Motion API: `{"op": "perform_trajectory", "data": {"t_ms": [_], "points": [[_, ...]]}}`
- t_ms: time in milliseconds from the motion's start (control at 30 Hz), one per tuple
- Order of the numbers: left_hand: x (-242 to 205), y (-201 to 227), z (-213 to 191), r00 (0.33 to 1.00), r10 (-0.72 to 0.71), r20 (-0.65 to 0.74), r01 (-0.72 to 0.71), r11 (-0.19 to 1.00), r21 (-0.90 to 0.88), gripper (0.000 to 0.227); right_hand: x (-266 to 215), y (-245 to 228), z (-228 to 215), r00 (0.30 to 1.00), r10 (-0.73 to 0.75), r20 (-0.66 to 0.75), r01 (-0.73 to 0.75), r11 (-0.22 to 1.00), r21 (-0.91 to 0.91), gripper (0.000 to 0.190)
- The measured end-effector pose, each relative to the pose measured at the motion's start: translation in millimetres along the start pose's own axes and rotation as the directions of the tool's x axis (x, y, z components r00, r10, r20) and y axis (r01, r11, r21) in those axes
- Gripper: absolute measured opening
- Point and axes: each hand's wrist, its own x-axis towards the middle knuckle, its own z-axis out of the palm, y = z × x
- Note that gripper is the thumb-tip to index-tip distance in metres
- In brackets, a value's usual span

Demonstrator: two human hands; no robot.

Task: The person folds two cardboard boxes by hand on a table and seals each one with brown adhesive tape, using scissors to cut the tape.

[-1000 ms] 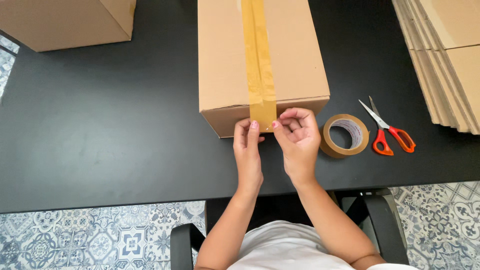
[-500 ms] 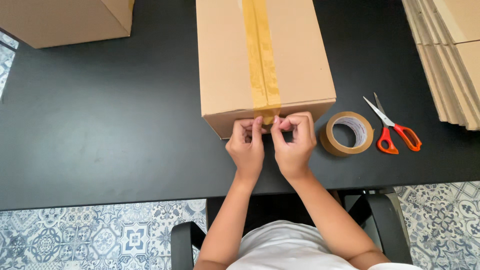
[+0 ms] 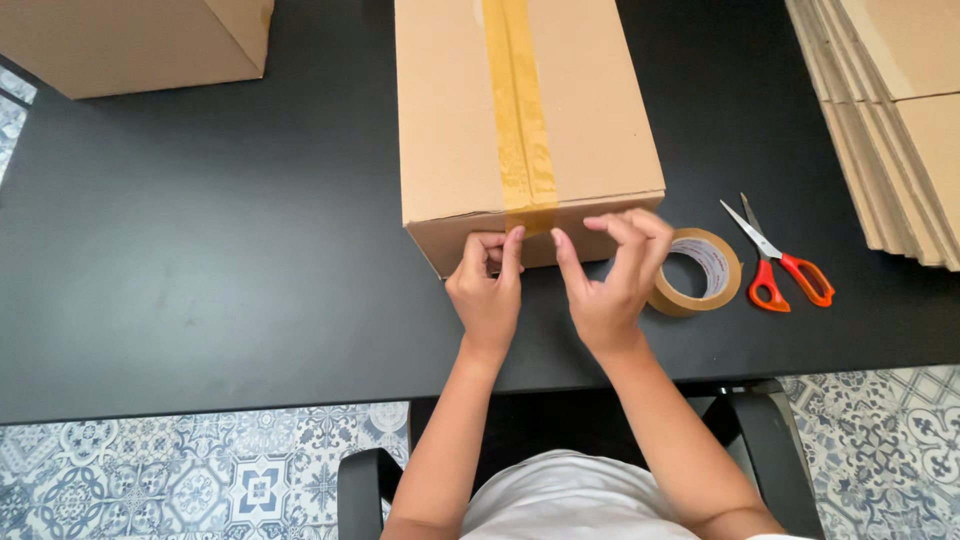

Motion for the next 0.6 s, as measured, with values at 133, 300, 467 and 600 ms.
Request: {"op": "perform_trajectory", "data": {"t_ms": [133,300,467,600], "points": [[-0.1,-2.4,-3.7,1.0,-0.002,0.0,0.002,1.0,0.023,0.02,38.5,-0.4,4.9,0.99,-0.136,0.023,0.136,0.99,-0.022,0.038],[-6.1,-35.7,-21.7,0.999,-0.04,-0.029,0.046,0.967,0.252,0.025,35.1,15.5,18.5,0.909,-0.227,0.35,0.304,0.935,-0.181,0.077],[9.7,-27.9,-41.1,0.955,0.273,-0.119,-0.224,0.922,0.314,0.016,36.6,11.5,15.2,0.907,-0.183,0.38,0.243,0.963,-0.117,0.072],[54.9,3.3,-36.3,0.812,0.575,0.095,-0.573,0.758,0.311,0.027,30.0,20.2,25.7,0.939,-0.157,0.306,0.207,0.969,-0.138,0.048]]}}
